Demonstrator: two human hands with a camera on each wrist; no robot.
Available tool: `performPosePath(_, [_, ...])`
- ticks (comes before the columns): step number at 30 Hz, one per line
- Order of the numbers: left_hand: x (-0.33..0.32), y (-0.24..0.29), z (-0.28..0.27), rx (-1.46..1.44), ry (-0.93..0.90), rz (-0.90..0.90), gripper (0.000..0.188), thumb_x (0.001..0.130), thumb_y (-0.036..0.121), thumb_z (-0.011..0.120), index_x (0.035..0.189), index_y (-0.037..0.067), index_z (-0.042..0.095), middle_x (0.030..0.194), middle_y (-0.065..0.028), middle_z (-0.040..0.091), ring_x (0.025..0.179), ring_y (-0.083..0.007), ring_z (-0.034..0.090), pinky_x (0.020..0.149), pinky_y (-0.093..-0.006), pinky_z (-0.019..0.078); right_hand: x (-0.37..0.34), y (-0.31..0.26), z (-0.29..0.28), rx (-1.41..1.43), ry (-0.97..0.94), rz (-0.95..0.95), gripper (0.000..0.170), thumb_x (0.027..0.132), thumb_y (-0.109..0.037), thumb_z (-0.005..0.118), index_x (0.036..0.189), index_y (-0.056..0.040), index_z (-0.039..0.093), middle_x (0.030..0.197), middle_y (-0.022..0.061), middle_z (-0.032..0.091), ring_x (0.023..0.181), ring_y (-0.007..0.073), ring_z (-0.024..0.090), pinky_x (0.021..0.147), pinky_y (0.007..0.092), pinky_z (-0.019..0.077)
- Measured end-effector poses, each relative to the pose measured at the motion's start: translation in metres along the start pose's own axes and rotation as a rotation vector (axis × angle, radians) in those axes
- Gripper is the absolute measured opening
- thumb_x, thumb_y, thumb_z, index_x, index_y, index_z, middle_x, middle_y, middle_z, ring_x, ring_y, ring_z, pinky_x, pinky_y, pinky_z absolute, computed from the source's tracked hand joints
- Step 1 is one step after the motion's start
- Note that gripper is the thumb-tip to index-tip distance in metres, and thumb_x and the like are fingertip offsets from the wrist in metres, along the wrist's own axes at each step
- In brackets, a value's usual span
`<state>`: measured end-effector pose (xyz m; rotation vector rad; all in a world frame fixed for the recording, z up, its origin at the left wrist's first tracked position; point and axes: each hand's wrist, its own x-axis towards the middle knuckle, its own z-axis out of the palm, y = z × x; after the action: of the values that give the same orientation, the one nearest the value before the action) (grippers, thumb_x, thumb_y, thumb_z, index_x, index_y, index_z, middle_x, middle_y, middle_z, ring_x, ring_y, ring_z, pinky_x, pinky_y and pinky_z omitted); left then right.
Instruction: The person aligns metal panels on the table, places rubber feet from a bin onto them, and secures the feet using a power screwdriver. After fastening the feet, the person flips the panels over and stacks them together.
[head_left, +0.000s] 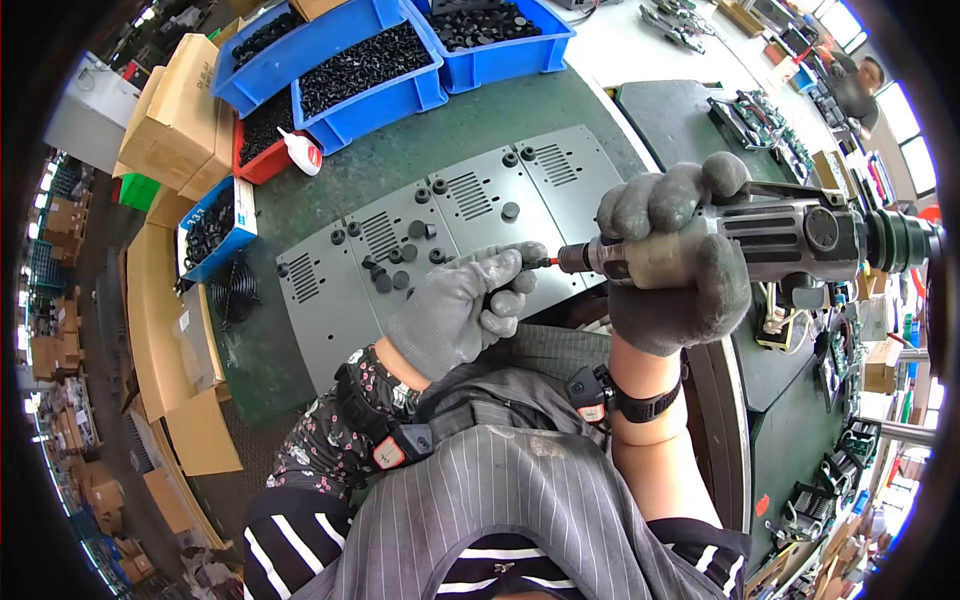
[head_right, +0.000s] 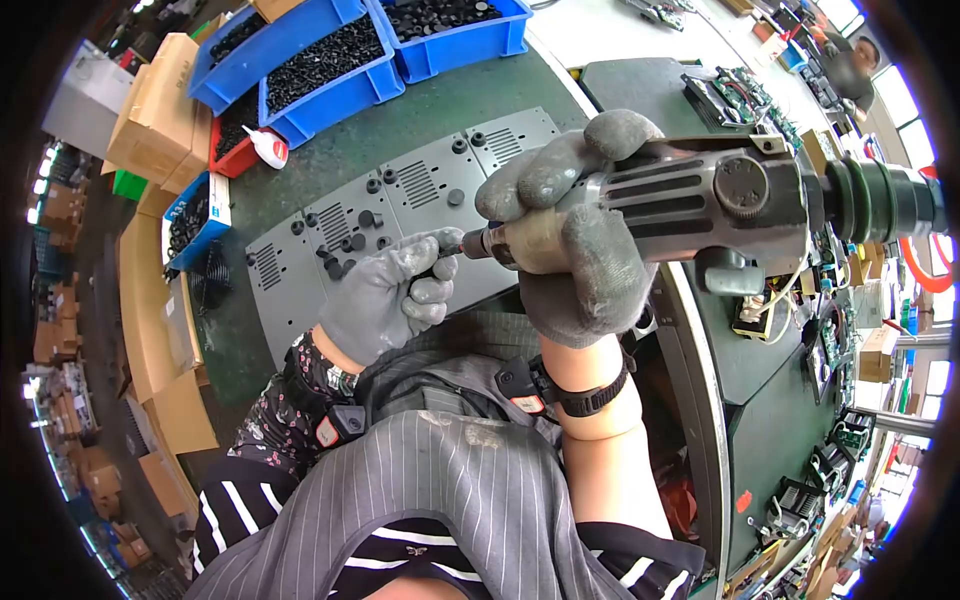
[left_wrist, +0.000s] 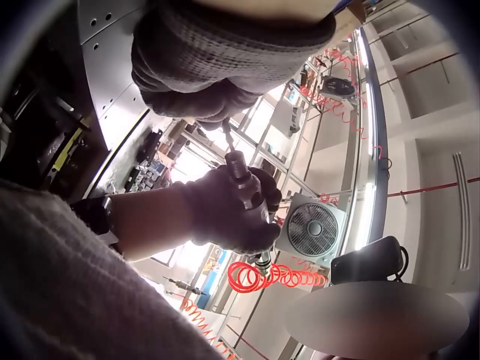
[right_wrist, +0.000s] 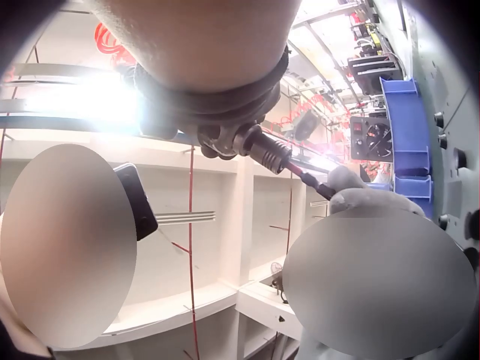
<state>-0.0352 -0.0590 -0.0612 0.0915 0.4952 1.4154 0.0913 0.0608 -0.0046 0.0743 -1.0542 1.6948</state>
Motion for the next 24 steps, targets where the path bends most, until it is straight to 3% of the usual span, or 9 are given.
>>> performPosePath(6, [0.004, -0.006, 0.004, 0.029, 0.013, -0.009, 0.029, 0.092, 0.015, 0.047, 0.116, -0.002, 0.051, 0.09, -0.0065, 0.059, 0.062, -0.0067, 0.043, 0.052, -0.0174, 0.0366, 0.0, -0.003, -0.014, 0.075, -0.14, -0.059, 0.045, 0.072, -0.024, 0.056, 0.111, -0.0093, 0.038, 0.075, 0.0024, 0.043, 0.062, 0.0149, 0.043, 0.057, 0.0295, 0.0361])
performPosePath(8, [0.007, -0.009, 0.001, -0.016, -0.057, -0.101, 0.03, 0.092, 0.016, 0.048, 0.116, -0.002, 0.051, 0.09, -0.006, 0.059, 0.061, -0.0064, 0.042, 0.052, -0.017, 0.0364, 0.001, -0.005, -0.019, 0.219, -0.214, -0.006, 0.044, 0.072, -0.024, 0.056, 0.109, -0.0081, 0.039, 0.072, 0.0015, 0.04, 0.059, 0.0133, 0.04, 0.053, 0.0273, 0.0338])
performPosePath(12, [0.006, -0.011, 0.016, 0.207, 0.066, -0.087, 0.032, 0.091, 0.018, 0.05, 0.117, 0.0, 0.052, 0.093, -0.0056, 0.059, 0.057, -0.0056, 0.041, 0.05, -0.0167, 0.037, -0.002, -0.006, -0.028, 0.266, 0.195, 0.055, 0.041, 0.076, -0.025, 0.057, 0.107, -0.0063, 0.04, 0.074, 0.0015, 0.041, 0.062, 0.0127, 0.038, 0.057, 0.0263, 0.0331])
performPosePath(14, [0.013, -0.004, 0.009, 0.766, -0.019, 0.246, 0.035, 0.087, 0.023, 0.057, 0.113, 0.001, 0.055, 0.092, -0.0055, 0.062, 0.059, -0.0051, 0.045, 0.054, -0.0175, 0.0411, -0.005, -0.005, -0.043, 0.281, 0.275, 0.074, 0.038, 0.078, -0.025, 0.057, 0.106, -0.0053, 0.041, 0.075, 0.0022, 0.042, 0.065, 0.0138, 0.04, 0.061, 0.0276, 0.0345])
performPosePath(15, [0.019, 0.005, 0.008, 0.768, -0.017, 0.251, 0.035, 0.087, 0.023, 0.057, 0.113, 0.001, 0.055, 0.092, -0.0055, 0.062, 0.059, -0.0051, 0.045, 0.054, -0.0175, 0.0411, -0.005, -0.003, -0.055, 0.333, 0.311, 0.074, 0.038, 0.079, -0.026, 0.056, 0.107, -0.0042, 0.044, 0.078, 0.0043, 0.047, 0.067, 0.0169, 0.045, 0.063, 0.031, 0.0385])
performPosePath(17, [0.034, 0.031, 0.005, 1.345, 0.352, 0.225, 0.037, 0.08, 0.029, 0.063, 0.105, 0.002, 0.061, 0.09, -0.0077, 0.065, 0.066, -0.0085, 0.054, 0.063, -0.0224, 0.0461, -0.006, -0.001, -0.067, 0.385, 0.355, 0.068, 0.037, 0.08, -0.025, 0.055, 0.108, -0.0019, 0.049, 0.08, 0.0068, 0.052, 0.07, 0.0205, 0.051, 0.065, 0.0347, 0.0434])
performPosePath(18, [0.041, 0.04, 0.004, 1.348, 0.355, 0.225, 0.037, 0.08, 0.029, 0.063, 0.105, 0.002, 0.061, 0.09, -0.0077, 0.065, 0.066, -0.0085, 0.054, 0.063, -0.0224, 0.0461, -0.006, 0.0, -0.069, 0.389, 0.355, 0.067, 0.037, 0.08, -0.025, 0.055, 0.108, -0.0019, 0.049, 0.08, 0.0068, 0.052, 0.07, 0.0205, 0.051, 0.065, 0.0347, 0.0434])
performPosePath(21, [0.062, 0.057, 0.002, 2.072, 0.466, 0.179, 0.032, 0.075, 0.03, 0.066, 0.097, 0.007, 0.066, 0.089, -0.0111, 0.066, 0.082, -0.023, 0.063, 0.076, -0.0329, 0.0477, -0.004, 0.001, -0.071, 0.345, 0.37, 0.064, 0.036, 0.08, -0.025, 0.055, 0.108, -0.0027, 0.049, 0.08, 0.0069, 0.053, 0.071, 0.0208, 0.052, 0.065, 0.0347, 0.0437])
performPosePath(24, [0.076, 0.064, 0.013, 2.163, 0.497, 0.083, 0.032, 0.076, 0.032, 0.064, 0.097, 0.009, 0.066, 0.09, -0.0102, 0.066, 0.084, -0.0251, 0.062, 0.077, -0.0348, 0.0472, 0.001, -0.001, -0.065, 0.252, 0.365, 0.06, 0.036, 0.078, -0.024, 0.056, 0.107, -0.0036, 0.049, 0.078, 0.0065, 0.053, 0.071, 0.0209, 0.052, 0.065, 0.0344, 0.0437])
